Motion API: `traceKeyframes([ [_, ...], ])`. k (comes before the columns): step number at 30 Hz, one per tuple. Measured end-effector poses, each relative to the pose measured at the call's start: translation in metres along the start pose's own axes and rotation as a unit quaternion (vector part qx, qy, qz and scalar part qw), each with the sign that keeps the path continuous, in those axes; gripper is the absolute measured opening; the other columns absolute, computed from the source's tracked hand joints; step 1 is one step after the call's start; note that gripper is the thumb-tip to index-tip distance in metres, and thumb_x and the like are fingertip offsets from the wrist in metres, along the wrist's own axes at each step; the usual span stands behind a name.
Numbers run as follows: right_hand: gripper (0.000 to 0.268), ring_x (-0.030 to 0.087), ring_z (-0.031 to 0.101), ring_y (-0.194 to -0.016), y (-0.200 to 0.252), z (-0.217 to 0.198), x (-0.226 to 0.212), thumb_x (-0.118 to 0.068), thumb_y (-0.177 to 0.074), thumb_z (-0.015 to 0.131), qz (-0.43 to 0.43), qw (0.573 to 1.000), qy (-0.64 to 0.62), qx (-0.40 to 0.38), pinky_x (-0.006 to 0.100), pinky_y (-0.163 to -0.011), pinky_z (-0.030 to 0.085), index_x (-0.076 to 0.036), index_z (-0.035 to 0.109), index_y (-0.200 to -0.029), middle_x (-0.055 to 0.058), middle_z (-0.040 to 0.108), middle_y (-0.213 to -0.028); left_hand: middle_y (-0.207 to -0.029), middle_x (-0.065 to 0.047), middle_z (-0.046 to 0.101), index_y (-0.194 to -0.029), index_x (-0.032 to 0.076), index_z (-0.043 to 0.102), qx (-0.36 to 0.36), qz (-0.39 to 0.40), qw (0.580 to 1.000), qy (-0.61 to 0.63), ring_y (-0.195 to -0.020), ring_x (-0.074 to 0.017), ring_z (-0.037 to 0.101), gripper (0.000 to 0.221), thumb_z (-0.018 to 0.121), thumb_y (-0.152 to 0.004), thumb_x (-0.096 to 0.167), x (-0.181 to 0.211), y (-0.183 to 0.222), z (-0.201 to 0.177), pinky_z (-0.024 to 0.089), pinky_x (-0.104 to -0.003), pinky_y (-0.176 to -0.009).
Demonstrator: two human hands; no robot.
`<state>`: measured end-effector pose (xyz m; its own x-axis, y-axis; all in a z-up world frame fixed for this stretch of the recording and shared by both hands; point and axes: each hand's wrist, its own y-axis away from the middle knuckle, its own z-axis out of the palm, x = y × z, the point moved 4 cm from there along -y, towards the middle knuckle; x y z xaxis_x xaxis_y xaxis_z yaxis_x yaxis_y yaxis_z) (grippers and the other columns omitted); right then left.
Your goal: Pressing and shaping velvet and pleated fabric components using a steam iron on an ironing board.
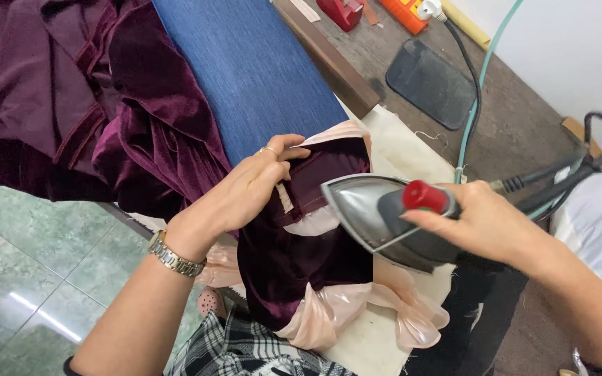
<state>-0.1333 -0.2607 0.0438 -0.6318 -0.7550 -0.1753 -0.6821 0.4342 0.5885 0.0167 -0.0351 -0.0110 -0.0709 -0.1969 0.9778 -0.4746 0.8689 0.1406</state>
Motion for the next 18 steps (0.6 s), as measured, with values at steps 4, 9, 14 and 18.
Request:
traceKeyframes([
  [4, 0.047, 0.017, 0.043, -0.043, -0.023, -0.006, 0.059, -0.036, -0.088, 0.067, 0.001, 0.994, -0.107, 0.018, 0.032, -0.042, 0.032, -0.004, 0.054, -0.057, 0.008, 0.05, -0.045, -0.138, -0.017, 0.054, -0.135, 0.003, 0.038, 0.006, 0.016, 1.0, -0.007, -0.129, -0.0232, 0.05, 0.052, 0.026, -0.088, 0.021, -0.005, 0.0, 0.002, 0.034, -0.033, -0.102],
  [9, 0.056, 0.024, 0.034, -0.034, -0.063, -0.018, 0.091, -0.039, -0.103, 0.051, 0.03, 0.936, -0.344, 0.069, 0.036, -0.039, 0.03, 0.006, 0.048, -0.07, 0.016, 0.038, -0.045, -0.139, -0.017, 0.051, -0.138, 0.001, 0.036, 0.019, 0.025, 0.999, -0.031, -0.125, -0.024, 0.049, 0.053, 0.025, -0.09, 0.02, -0.009, 0.0, 0.005, 0.033, -0.036, -0.102],
  [14, 0.044, 0.021, 0.044, -0.048, -0.144, -0.023, 0.09, -0.043, -0.106, 0.053, 0.121, 0.92, -0.363, 0.083, 0.037, -0.047, 0.038, -0.003, 0.048, -0.088, 0.012, 0.049, -0.066, -0.139, -0.017, 0.05, -0.135, 0.0, 0.041, 0.027, 0.015, 0.998, -0.052, -0.128, -0.0236, 0.046, 0.053, 0.025, -0.088, 0.018, -0.004, 0.004, 0.006, 0.031, -0.034, -0.106],
  [18, 0.043, 0.014, 0.044, -0.047, -0.232, -0.014, 0.13, -0.046, -0.101, 0.063, 0.158, 0.868, -0.452, 0.129, 0.03, -0.041, 0.038, -0.009, 0.05, -0.083, 0.005, 0.047, -0.064, -0.142, -0.014, 0.047, -0.13, -0.002, 0.046, 0.025, 0.005, 0.998, -0.056, -0.128, -0.0215, 0.044, 0.051, 0.024, -0.089, 0.018, -0.001, 0.007, 0.006, 0.033, -0.033, -0.104],
])
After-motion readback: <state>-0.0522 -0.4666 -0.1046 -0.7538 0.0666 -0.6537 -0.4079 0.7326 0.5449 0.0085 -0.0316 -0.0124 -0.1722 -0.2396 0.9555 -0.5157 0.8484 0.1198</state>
